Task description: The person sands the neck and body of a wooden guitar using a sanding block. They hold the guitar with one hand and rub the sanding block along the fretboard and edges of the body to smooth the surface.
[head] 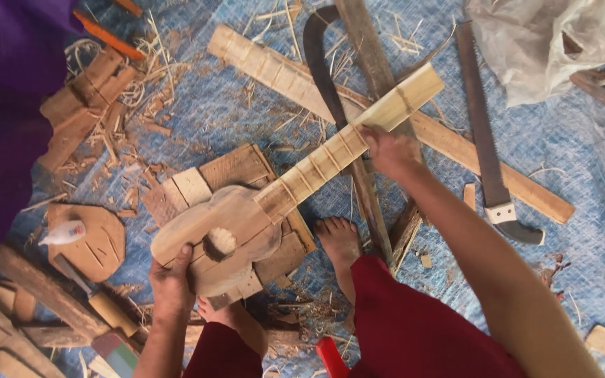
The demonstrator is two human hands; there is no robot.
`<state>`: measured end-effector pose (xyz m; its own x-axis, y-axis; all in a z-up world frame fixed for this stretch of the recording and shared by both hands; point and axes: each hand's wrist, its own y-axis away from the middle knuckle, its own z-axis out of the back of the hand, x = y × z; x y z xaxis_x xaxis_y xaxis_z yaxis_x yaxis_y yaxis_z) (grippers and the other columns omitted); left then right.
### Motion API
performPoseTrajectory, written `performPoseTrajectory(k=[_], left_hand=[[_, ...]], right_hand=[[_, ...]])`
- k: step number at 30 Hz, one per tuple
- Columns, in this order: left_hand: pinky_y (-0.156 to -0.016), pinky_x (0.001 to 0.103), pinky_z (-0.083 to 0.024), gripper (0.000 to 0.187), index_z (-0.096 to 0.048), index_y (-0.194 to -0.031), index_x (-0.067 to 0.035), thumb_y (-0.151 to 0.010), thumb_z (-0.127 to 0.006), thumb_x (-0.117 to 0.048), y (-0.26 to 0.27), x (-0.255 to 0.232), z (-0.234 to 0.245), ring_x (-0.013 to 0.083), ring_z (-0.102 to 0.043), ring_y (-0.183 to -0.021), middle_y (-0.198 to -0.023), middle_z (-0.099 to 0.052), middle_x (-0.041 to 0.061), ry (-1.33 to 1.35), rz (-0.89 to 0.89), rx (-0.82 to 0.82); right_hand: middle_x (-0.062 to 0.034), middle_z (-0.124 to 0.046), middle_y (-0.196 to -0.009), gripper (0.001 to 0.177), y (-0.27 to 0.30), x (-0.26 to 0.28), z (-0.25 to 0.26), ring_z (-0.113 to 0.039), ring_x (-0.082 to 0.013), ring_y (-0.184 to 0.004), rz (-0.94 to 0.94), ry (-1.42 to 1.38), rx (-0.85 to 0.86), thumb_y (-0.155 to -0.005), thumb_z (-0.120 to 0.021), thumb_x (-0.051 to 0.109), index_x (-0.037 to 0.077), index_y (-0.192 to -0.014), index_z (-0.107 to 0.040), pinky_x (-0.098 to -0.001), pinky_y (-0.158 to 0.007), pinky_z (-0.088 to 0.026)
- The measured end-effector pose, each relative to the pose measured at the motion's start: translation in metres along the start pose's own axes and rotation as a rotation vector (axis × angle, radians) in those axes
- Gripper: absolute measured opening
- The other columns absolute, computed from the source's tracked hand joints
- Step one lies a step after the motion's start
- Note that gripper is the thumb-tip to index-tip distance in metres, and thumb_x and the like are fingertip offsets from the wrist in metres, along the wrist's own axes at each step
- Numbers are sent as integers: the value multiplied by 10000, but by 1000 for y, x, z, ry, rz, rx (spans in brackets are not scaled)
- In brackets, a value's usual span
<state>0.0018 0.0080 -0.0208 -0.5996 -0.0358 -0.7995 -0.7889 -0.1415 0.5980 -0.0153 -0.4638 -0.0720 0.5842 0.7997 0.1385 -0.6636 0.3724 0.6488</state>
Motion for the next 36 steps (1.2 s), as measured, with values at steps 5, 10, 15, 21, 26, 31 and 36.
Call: performPoseTrajectory(k=[5,10,15,21,26,31,36], left_hand=[[-1029,355,-473,493,-596,-1357,21,-902,-647,-163,4,-9,-3,213,-591,-1184,-1290,-662,152,-324,-126,-13],[-942,377,-513,496,-595,-1338,17,-878,-696,-141,4,2,1,246,-618,-1095,-1224,-679,166,-170,3,-68],[-913,354,-515,428,-641,-1288,-3,-893,-724,-145,-18,24,11,213,-632,-1063,-1199,-703,139,-154,-28,-87],[-918,383,-536,385,-640,-1276,14,-913,-700,-100,-14,22,11,240,-640,-1051,-1192,-698,149,-42,-39,-49],[-1102,369,-434,465,-681,-1290,14,-872,-690,-189,-7,-6,2,219,-605,-1246,-1288,-702,178,-469,-103,-41],[-1008,354,-486,417,-681,-1250,34,-887,-695,-170,6,-21,-11,212,-636,-1135,-1217,-721,159,-402,-44,-60],[-985,354,-521,478,-656,-1286,17,-856,-697,-188,6,-21,-11,235,-649,-1118,-1209,-716,155,-377,-7,-86]], right_hand=[[-84,-698,-1022,471,-65,6,-12,-651,-267,-838,113,-73,-134,-1112,-237,339,261,-1453,-554,-573,-1036,-387],[-290,-485,-1438,442,-72,-50,-15,-417,-263,-854,-100,125,-59,-1071,-363,234,99,-1490,-397,-398,-709,-381],[-264,-611,-1176,598,-57,-31,-9,-603,-257,-820,-48,278,-51,-1124,-284,225,288,-1670,-48,-371,-732,-550],[-148,-488,-1487,576,-101,-79,-43,-598,-216,-910,-102,557,56,-1071,-290,87,131,-1635,-183,-306,-747,-542],[-241,-551,-1340,1086,-130,-99,-77,-673,-402,-1009,71,710,-229,-835,-760,240,63,-1650,-65,-598,-724,-574],[-218,-567,-1371,662,-182,-138,-113,-565,-504,-1208,-43,604,-137,-874,-602,334,52,-1454,-452,-743,-914,-416],[-202,-722,-926,433,-60,-50,-32,-663,-497,-896,-95,33,-259,-1060,-320,580,229,-1163,-552,-599,-744,-500]])
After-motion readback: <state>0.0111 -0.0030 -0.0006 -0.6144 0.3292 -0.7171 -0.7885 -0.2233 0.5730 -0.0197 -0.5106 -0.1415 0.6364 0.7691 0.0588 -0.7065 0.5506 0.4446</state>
